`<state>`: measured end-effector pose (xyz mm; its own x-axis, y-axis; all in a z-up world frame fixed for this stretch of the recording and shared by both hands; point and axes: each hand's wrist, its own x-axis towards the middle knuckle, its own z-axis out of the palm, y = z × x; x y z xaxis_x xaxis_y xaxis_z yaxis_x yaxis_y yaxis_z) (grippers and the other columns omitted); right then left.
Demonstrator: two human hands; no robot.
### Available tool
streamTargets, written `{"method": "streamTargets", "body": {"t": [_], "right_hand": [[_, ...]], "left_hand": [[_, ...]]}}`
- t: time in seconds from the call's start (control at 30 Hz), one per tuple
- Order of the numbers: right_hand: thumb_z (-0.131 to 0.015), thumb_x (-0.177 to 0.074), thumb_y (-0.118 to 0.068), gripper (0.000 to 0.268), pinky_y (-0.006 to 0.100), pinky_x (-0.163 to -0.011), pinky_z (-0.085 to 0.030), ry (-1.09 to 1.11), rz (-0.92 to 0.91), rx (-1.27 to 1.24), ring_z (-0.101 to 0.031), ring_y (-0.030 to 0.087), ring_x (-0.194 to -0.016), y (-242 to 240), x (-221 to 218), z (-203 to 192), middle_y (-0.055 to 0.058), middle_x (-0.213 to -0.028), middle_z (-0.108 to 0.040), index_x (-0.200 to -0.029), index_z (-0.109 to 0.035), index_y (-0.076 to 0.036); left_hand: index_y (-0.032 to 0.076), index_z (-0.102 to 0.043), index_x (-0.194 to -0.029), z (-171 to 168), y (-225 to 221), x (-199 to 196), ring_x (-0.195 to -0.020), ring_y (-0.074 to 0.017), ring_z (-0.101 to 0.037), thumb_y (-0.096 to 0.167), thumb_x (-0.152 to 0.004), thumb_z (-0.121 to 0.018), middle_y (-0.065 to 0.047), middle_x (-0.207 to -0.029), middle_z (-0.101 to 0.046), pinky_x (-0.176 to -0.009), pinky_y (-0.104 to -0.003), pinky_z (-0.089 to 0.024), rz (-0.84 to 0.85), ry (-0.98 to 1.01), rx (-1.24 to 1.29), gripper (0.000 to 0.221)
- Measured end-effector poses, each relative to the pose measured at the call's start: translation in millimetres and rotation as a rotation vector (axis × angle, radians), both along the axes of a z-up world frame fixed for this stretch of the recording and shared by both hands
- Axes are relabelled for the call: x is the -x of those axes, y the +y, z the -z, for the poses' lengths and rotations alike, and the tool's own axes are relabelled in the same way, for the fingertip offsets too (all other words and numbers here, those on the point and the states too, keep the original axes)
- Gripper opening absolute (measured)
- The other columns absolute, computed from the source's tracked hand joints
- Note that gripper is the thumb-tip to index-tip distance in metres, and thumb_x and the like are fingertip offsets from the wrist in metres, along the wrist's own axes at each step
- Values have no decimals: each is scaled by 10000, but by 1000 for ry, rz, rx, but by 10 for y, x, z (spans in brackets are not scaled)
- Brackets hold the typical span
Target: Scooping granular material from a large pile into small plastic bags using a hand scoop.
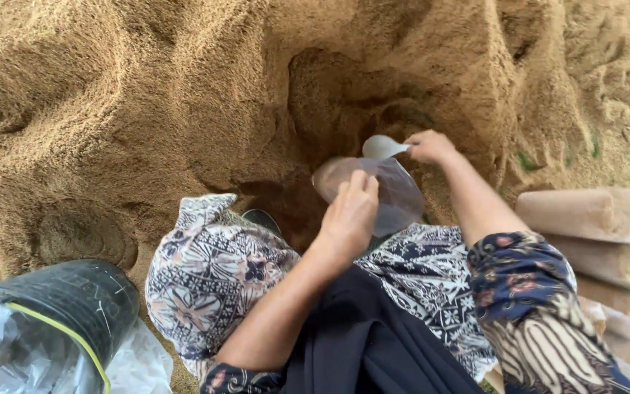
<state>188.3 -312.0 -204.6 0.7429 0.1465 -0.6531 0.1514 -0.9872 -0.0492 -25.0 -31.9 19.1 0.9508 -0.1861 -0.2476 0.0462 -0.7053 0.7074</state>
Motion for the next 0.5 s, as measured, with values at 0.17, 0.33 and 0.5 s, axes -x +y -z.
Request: {"method": "streamTargets", "body": {"t": [0.17, 0.33, 0.5], "right_hand": [[-667, -818, -378, 404, 474, -998, -530, 53, 293, -215, -666, 322, -1163, 400, 193, 400, 45, -1207, -731, -1218, -723, -369], [-646, -926, -261, 367, 416, -974, -536, 114, 516, -506, -702, 262, -1074, 1045, 163, 290, 137, -1108, -745, -1281, -704, -193], [-635, -995, -270, 467, 489, -1113, -458, 37, 630, -680, -549, 361, -1326, 1658, 99, 198, 184, -1358, -624, -1413, -587, -68]], "left_hand": [[-78, -509, -1259, -33, 15, -51, -948, -416, -612, -160, -802, -595, -179, -1178, -469, -693, -468, -641, 29, 68, 39, 473], [-92, -504, -1258, -140, 48, -106, -919, -412, -600, -178, -770, -615, -176, -1150, -461, -660, -462, -636, 39, 89, 79, 508], [-117, -520, -1281, -146, 55, -104, -890, -387, -611, -171, -762, -672, -172, -1134, -462, -611, -430, -634, 40, 60, 61, 544]]}}
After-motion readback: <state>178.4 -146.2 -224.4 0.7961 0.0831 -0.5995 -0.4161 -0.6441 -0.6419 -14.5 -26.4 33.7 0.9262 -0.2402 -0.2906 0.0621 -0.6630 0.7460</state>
